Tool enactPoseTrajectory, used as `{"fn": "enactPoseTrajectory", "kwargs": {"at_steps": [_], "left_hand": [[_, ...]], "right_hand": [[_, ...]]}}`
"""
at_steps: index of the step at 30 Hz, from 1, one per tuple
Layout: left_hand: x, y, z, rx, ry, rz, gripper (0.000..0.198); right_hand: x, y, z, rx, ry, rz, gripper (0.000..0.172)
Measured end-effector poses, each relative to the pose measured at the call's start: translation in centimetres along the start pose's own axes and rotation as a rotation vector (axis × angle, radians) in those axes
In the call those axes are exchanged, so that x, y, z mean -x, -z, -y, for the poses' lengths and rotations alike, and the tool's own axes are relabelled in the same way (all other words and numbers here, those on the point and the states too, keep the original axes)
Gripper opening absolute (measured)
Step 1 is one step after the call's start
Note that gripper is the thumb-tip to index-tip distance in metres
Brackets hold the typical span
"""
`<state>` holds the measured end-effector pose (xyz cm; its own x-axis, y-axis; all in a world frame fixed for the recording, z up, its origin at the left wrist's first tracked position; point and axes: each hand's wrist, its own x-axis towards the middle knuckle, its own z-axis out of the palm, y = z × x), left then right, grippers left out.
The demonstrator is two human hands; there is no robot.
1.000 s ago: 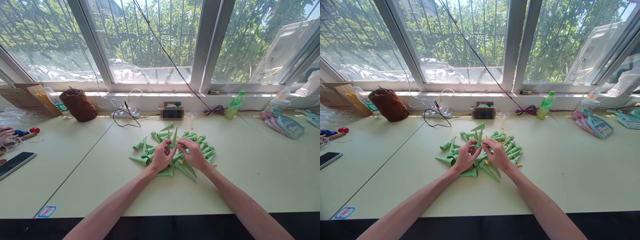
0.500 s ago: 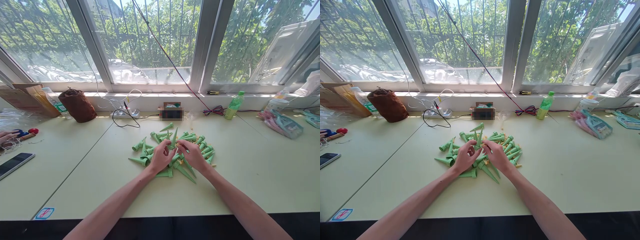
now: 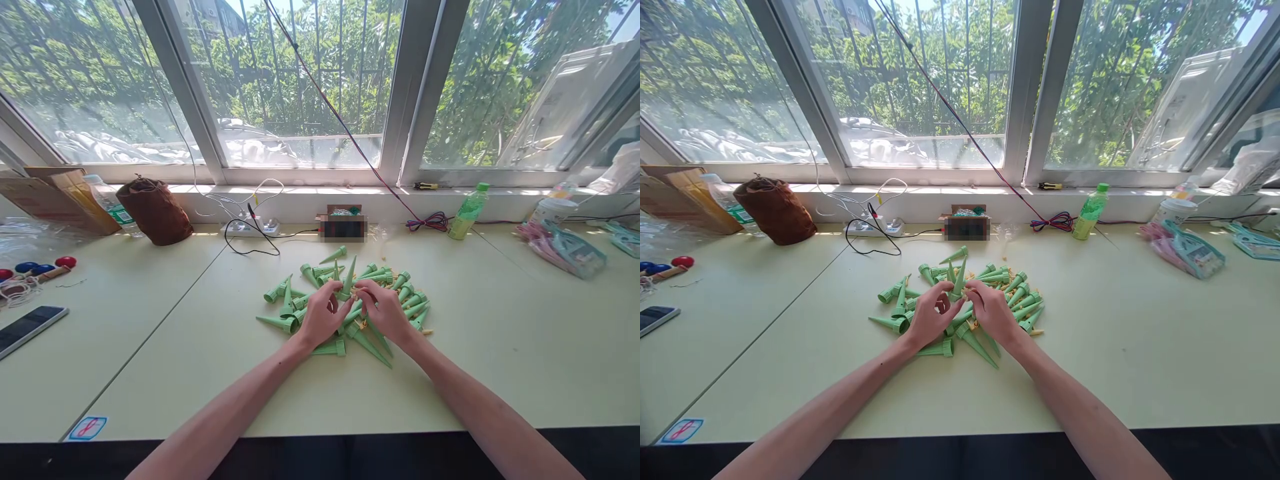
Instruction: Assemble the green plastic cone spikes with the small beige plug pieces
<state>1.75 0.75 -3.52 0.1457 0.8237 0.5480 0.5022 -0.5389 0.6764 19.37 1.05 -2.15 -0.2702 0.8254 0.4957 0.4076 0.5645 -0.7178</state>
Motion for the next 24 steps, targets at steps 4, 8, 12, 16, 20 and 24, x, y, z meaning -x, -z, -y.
{"fn": "enactPoseTrajectory", "kwargs": {"at_steps": [4, 8, 12, 16, 20, 24], "left_hand": [[0.11, -0.05, 0.19, 0.002, -0.003, -0.006, 0.022], [0.14, -0.06, 0.31, 0.0, -0.012, -0.009, 0.022], [0.02, -0.03, 0.05, -0.015, -0.009, -0.014, 0.021], [-0.05, 0.07, -0.35, -0.031, 0.008, -0.04, 0.021], [-0.06, 0.15, -0.43, -0.023, 0.033, -0.061, 0.02], [-0.04, 0.12, -0.36, -0.014, 0.044, -0.054, 0.02]], "right_hand": [[-0.06, 0.06, 0.11, -0.008, -0.003, 0.008, 0.02], [-0.07, 0.03, 0.14, -0.029, -0.013, 0.024, 0.022], [-0.08, -0.01, 0.17, -0.017, -0.015, 0.02, 0.023], [-0.11, -0.02, 0.31, 0.019, -0.009, -0.009, 0.024], [-0.09, -0.04, 0.32, 0.016, 0.012, -0.018, 0.025], [-0.12, -0.14, 0.04, 0.011, 0.037, -0.017, 0.027]]}}
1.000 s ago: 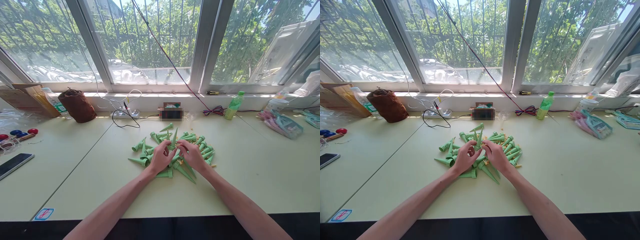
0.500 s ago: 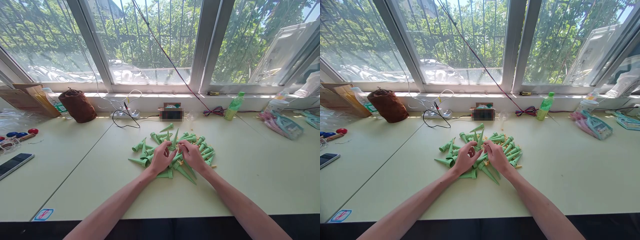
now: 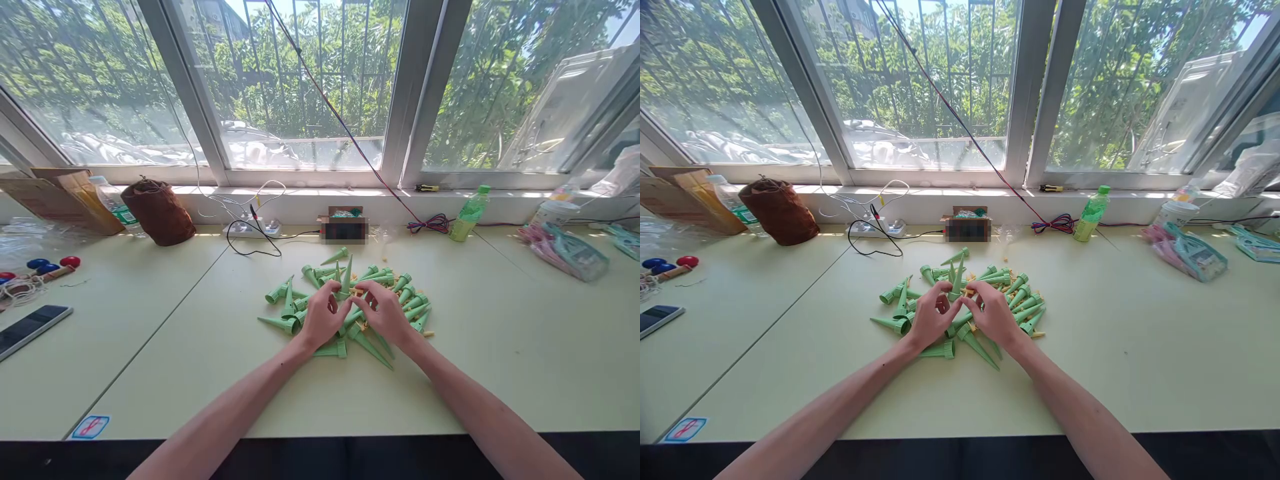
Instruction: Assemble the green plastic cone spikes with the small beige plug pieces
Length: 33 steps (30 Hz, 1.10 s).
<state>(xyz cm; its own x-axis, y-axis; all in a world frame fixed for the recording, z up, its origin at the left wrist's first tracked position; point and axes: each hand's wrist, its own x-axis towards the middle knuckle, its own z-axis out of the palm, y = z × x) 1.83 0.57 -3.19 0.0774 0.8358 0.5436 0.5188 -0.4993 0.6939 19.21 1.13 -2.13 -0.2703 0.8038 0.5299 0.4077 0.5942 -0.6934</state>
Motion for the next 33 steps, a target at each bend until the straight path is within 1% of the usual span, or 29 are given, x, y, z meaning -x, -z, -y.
{"fn": "enactPoseTrajectory", "kwargs": {"at_steps": [8, 10, 12, 14, 16, 20, 25, 29, 33], "left_hand": [[0.08, 0.11, 0.12, -0.01, -0.029, 0.024, 0.022], [0.11, 0.14, 0.15, -0.01, -0.048, 0.034, 0.022], [0.15, 0.13, 0.21, -0.012, -0.067, 0.044, 0.022], [0.22, 0.06, 0.32, -0.012, -0.078, 0.056, 0.022], [0.28, -0.03, 0.47, -0.006, -0.08, 0.066, 0.022], [0.31, -0.16, 0.66, -0.002, -0.081, 0.066, 0.024], [0.26, -0.06, 0.34, -0.048, -0.094, 0.054, 0.026], [0.19, 0.02, 0.12, -0.04, -0.095, 0.062, 0.021], [0.15, -0.04, 0.3, 0.009, -0.093, 0.097, 0.019]], "right_hand": [[-0.02, 0.06, -0.01, 0.033, 0.001, 0.01, 0.022], [0.0, 0.16, 0.12, 0.02, -0.002, 0.025, 0.024], [0.0, 0.24, 0.21, 0.014, -0.011, 0.033, 0.031], [-0.01, 0.28, 0.25, 0.016, -0.027, 0.027, 0.037], [-0.03, 0.28, 0.25, 0.015, -0.043, 0.019, 0.039], [-0.05, 0.2, 0.22, 0.006, -0.045, -0.003, 0.038], [-0.05, 0.22, 0.24, 0.005, -0.027, -0.039, 0.037], [-0.14, 0.38, 0.34, 0.01, -0.002, -0.046, 0.035], [-0.25, 0.44, 0.37, 0.01, 0.02, -0.042, 0.033]]}}
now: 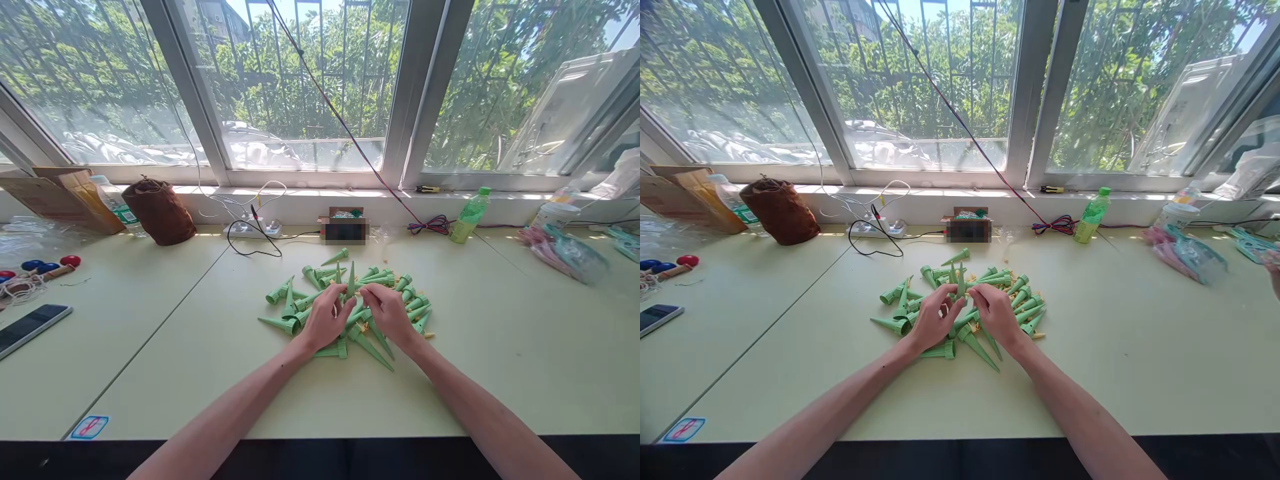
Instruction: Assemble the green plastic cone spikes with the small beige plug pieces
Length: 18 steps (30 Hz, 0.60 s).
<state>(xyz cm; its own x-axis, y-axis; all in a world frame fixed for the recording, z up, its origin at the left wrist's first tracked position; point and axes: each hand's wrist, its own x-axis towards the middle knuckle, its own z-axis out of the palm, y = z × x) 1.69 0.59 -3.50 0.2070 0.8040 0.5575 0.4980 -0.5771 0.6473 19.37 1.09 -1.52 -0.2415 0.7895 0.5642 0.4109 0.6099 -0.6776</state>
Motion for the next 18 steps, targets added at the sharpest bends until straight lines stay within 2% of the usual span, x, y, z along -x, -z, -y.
{"fn": "enactPoseTrajectory", "kwargs": {"at_steps": [10, 14, 18], "left_hand": [[0.01, -0.05, 0.44, 0.066, -0.123, 0.025, 0.013], [0.04, -0.1, 0.34, 0.046, -0.105, -0.006, 0.014], [0.02, -0.11, 0.19, 0.037, -0.075, -0.063, 0.018]], "right_hand": [[0.24, -0.5, -0.68, 0.036, 0.004, -0.001, 0.036], [0.23, -0.48, -0.49, 0.042, 0.0, -0.016, 0.036], [0.14, -0.24, -0.25, 0.039, -0.018, -0.089, 0.033]]}}
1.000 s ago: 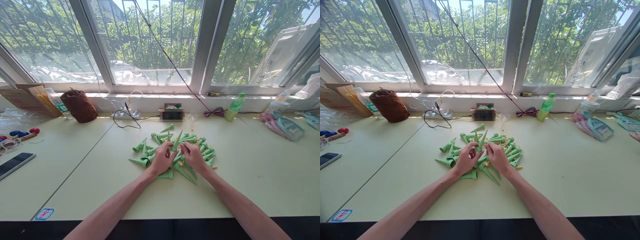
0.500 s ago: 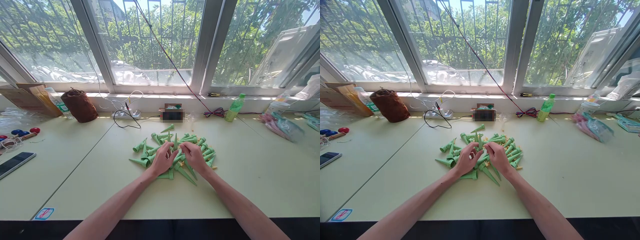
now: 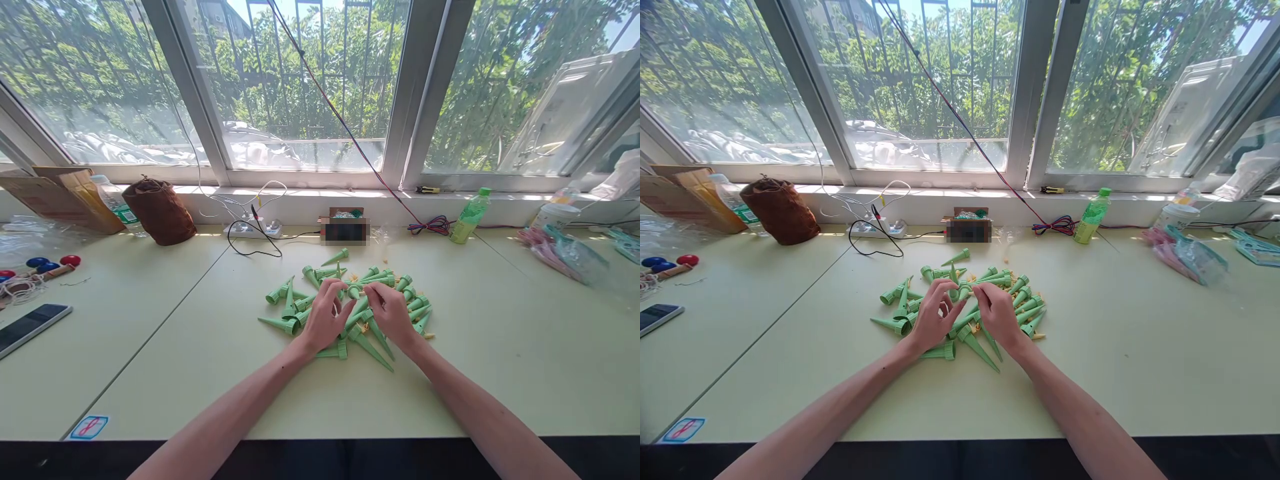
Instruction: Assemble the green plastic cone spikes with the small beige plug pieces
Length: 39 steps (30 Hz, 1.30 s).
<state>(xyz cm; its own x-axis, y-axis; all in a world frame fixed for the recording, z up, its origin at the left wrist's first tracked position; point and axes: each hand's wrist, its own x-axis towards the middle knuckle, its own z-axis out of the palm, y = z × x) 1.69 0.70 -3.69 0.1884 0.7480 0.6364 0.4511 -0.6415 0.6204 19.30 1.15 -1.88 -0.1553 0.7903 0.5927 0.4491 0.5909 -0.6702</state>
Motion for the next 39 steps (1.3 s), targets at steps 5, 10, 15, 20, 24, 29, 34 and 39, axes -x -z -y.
{"fn": "enactPoseTrajectory", "kwargs": {"at_steps": [5, 10, 15, 20, 24, 29, 34, 39], "left_hand": [[-0.18, 0.19, -0.28, -0.034, 0.038, -0.018, 0.016], [-0.32, 0.52, -0.49, -0.031, 0.036, 0.056, 0.041], [-0.3, 0.59, -0.42, -0.065, 0.05, 0.065, 0.046], [-0.3, 0.56, -0.45, -0.073, 0.061, 0.076, 0.046], [-0.36, 0.55, -0.51, -0.07, 0.074, 0.054, 0.04], [-0.4, 0.52, -0.47, -0.062, 0.067, 0.039, 0.03], [-0.15, 0.47, -0.12, -0.017, 0.047, 0.052, 0.023], [0.09, 0.35, 0.06, 0.003, 0.008, 0.044, 0.016]], "right_hand": [[-0.13, 0.31, 0.05, -0.027, -0.007, -0.067, 0.031], [-0.12, 0.41, 0.19, -0.044, 0.08, 0.043, 0.03], [-0.1, 0.34, 0.04, -0.041, 0.094, 0.05, 0.03], [-0.11, 0.29, -0.11, -0.044, 0.052, 0.055, 0.029], [-0.13, 0.3, -0.1, -0.054, 0.006, 0.058, 0.031], [-0.11, 0.35, -0.12, -0.068, -0.007, 0.067, 0.033], [0.02, 0.29, -0.2, -0.079, -0.018, 0.071, 0.034], [0.13, 0.09, -0.39, -0.076, -0.039, 0.055, 0.038]]}}
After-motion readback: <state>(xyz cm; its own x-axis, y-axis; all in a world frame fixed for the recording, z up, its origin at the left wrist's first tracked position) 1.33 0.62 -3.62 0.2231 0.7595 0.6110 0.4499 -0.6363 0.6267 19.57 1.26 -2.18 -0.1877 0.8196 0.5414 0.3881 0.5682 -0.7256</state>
